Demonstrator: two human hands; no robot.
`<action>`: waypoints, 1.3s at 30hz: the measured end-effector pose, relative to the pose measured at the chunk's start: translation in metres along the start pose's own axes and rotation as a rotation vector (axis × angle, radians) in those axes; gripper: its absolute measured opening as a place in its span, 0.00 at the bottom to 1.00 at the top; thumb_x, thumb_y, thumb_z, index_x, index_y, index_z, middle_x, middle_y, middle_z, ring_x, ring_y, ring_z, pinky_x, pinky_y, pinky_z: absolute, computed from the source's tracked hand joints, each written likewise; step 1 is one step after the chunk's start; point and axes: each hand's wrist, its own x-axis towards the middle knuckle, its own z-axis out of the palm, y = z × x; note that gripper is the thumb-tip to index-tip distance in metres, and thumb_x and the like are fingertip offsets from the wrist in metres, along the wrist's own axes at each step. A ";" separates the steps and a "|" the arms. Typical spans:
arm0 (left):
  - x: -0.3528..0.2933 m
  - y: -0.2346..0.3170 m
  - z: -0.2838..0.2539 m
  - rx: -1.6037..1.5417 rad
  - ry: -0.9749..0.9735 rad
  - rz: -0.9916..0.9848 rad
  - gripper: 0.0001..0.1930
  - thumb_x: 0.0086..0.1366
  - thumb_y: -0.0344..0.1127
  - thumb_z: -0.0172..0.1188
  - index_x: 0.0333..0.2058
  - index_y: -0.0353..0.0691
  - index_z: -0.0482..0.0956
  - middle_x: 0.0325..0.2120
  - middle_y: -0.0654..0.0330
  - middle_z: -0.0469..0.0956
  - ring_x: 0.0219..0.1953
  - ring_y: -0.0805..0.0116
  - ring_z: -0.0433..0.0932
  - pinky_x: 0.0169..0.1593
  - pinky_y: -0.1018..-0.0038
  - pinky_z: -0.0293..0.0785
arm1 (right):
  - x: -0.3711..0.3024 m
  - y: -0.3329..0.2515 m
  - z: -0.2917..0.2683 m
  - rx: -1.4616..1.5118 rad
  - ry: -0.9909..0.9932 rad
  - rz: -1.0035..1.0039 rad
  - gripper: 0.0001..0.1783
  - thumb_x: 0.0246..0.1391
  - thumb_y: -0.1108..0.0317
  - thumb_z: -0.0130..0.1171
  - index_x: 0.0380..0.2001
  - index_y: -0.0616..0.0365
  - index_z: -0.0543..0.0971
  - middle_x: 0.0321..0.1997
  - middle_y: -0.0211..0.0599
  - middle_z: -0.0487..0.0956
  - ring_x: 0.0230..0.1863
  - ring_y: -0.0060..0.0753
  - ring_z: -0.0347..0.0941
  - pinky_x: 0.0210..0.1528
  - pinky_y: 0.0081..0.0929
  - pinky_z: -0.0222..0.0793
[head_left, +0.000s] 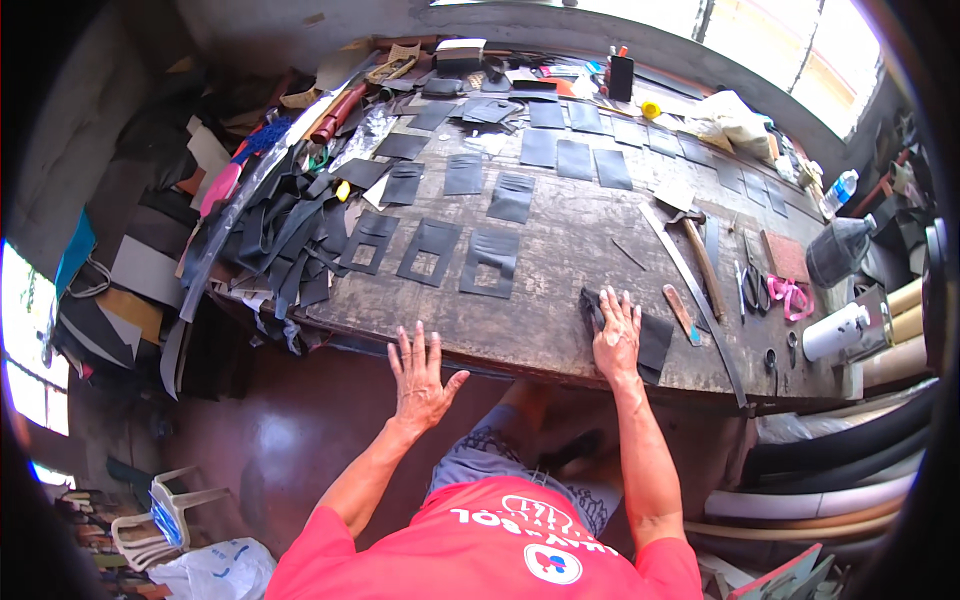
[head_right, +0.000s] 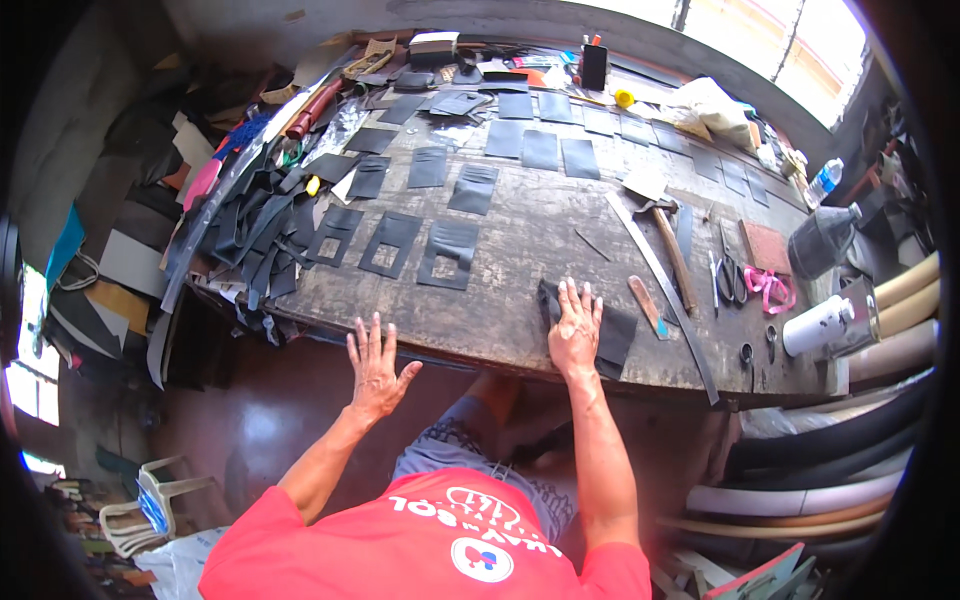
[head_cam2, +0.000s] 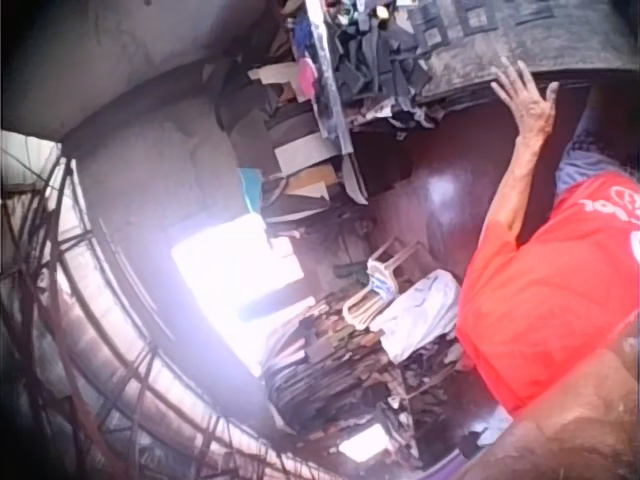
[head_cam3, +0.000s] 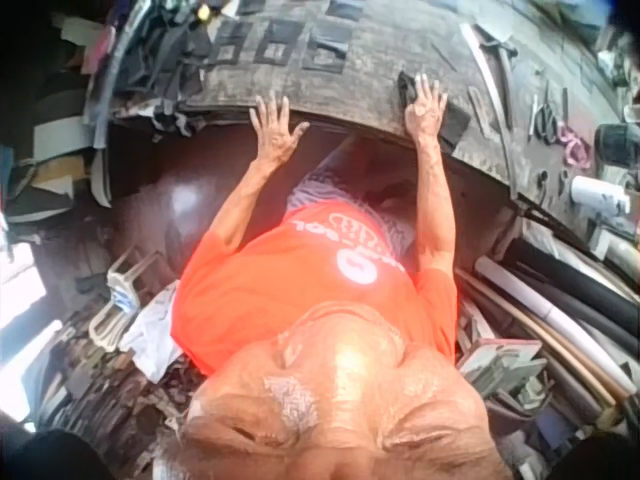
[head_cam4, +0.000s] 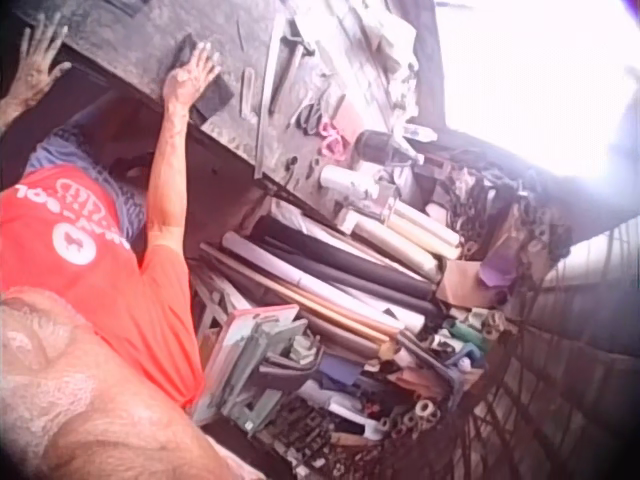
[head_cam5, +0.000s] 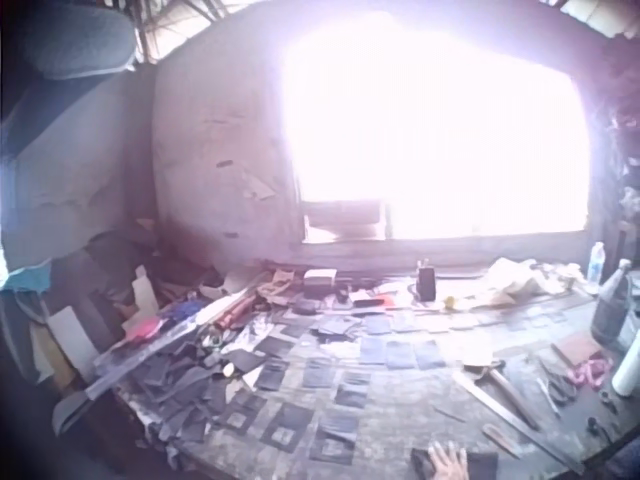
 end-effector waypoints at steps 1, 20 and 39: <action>0.007 0.010 -0.002 -0.059 0.064 0.078 0.45 0.70 0.67 0.46 0.68 0.29 0.60 0.74 0.43 0.43 0.76 0.38 0.33 0.72 0.38 0.29 | 0.000 0.006 0.002 0.021 0.003 -0.029 0.34 0.49 0.78 0.48 0.65 0.61 0.71 0.72 0.40 0.67 0.77 0.48 0.53 0.78 0.50 0.39; 0.177 0.159 0.073 0.001 -0.270 0.493 0.42 0.70 0.54 0.49 0.69 0.23 0.52 0.74 0.40 0.43 0.77 0.42 0.35 0.74 0.43 0.27 | 0.022 0.008 0.009 0.056 0.093 0.053 0.30 0.52 0.73 0.55 0.62 0.65 0.73 0.68 0.49 0.71 0.74 0.48 0.58 0.77 0.48 0.45; 0.274 0.189 0.085 -0.184 -0.123 0.242 0.38 0.65 0.44 0.57 0.66 0.23 0.58 0.71 0.37 0.52 0.75 0.39 0.43 0.74 0.44 0.36 | 0.166 0.054 0.014 0.020 -0.024 0.055 0.41 0.43 0.78 0.55 0.67 0.63 0.66 0.73 0.47 0.64 0.77 0.51 0.52 0.78 0.51 0.40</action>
